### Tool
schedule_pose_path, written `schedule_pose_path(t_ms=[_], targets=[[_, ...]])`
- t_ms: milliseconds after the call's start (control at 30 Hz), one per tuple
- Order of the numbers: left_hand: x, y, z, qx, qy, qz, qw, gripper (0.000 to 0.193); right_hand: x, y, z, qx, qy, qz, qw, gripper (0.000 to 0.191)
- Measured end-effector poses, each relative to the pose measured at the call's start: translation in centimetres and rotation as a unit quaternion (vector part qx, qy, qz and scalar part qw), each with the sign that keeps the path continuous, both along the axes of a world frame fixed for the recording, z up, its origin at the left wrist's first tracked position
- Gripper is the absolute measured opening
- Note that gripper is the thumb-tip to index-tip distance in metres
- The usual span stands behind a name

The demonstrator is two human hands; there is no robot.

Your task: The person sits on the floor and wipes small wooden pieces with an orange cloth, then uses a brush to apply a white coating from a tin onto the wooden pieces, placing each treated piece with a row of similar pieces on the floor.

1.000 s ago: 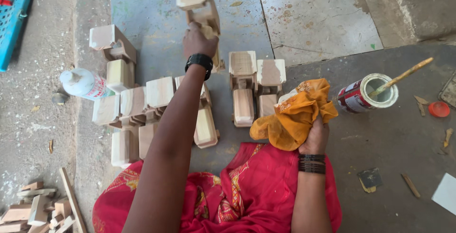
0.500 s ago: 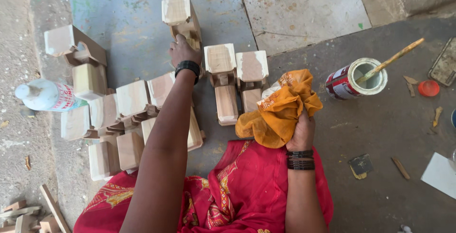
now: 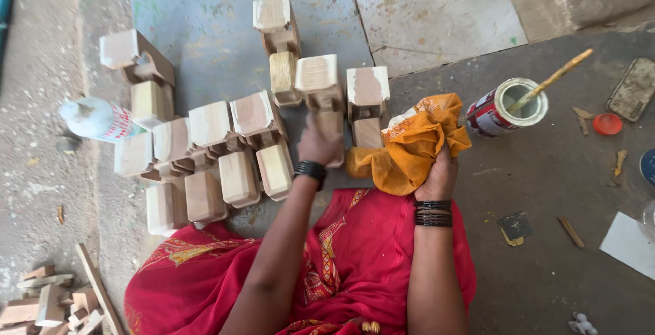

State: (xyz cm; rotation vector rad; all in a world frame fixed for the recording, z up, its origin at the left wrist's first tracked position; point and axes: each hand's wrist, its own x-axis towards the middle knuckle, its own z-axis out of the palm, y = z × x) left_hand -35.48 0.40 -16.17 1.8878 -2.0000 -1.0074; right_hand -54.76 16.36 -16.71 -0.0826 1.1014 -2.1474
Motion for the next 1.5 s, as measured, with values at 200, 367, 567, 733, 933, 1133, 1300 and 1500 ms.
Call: schedule_pose_path(t_ms=[200, 367, 567, 733, 933, 1133, 1300, 1500], targets=[[10.0, 0.0, 1.7, 0.214, 0.598, -0.008, 0.772, 0.072, 0.0, -0.9, 0.9, -0.081, -0.019, 0.013, 0.996, 0.053], [13.5, 1.6, 2.9, 0.285, 0.701, 0.043, 0.652, 0.069, 4.3, -1.8, 2.8, -0.142, 0.093, 0.039, 0.985, 0.063], [12.2, 5.0, 0.9, 0.321, 0.711, 0.0, 0.626, 0.069, 12.4, -4.4, 0.5, -0.049, 0.503, 0.033, 0.862, 0.067], [13.5, 4.3, -0.1, 0.307, 0.754, 0.027, 0.58, 0.066, 9.0, -5.8, -3.3, -0.429, -0.262, 0.316, 0.805, 0.043], [14.6, -7.3, 7.2, 0.057, 0.662, 0.06, 0.745, 0.07, 7.1, -3.4, -1.8, -0.105, 0.082, -0.004, 0.991, 0.04], [13.2, -19.7, 10.4, -0.185, 0.231, 0.113, 0.948, 0.086, 7.6, -3.7, 0.5, -0.073, 0.068, -0.028, 0.995, 0.039], [12.0, -24.4, 4.3, -0.139, 0.088, 0.067, 0.984, 0.089, 7.3, -3.8, -0.2, -0.083, 0.096, -0.014, 0.992, 0.035], [9.4, -24.2, -1.5, -0.007, 0.084, 0.025, 0.996, 0.105, 6.7, -3.1, -0.6, -0.015, 0.056, 0.004, 0.998, 0.037]])
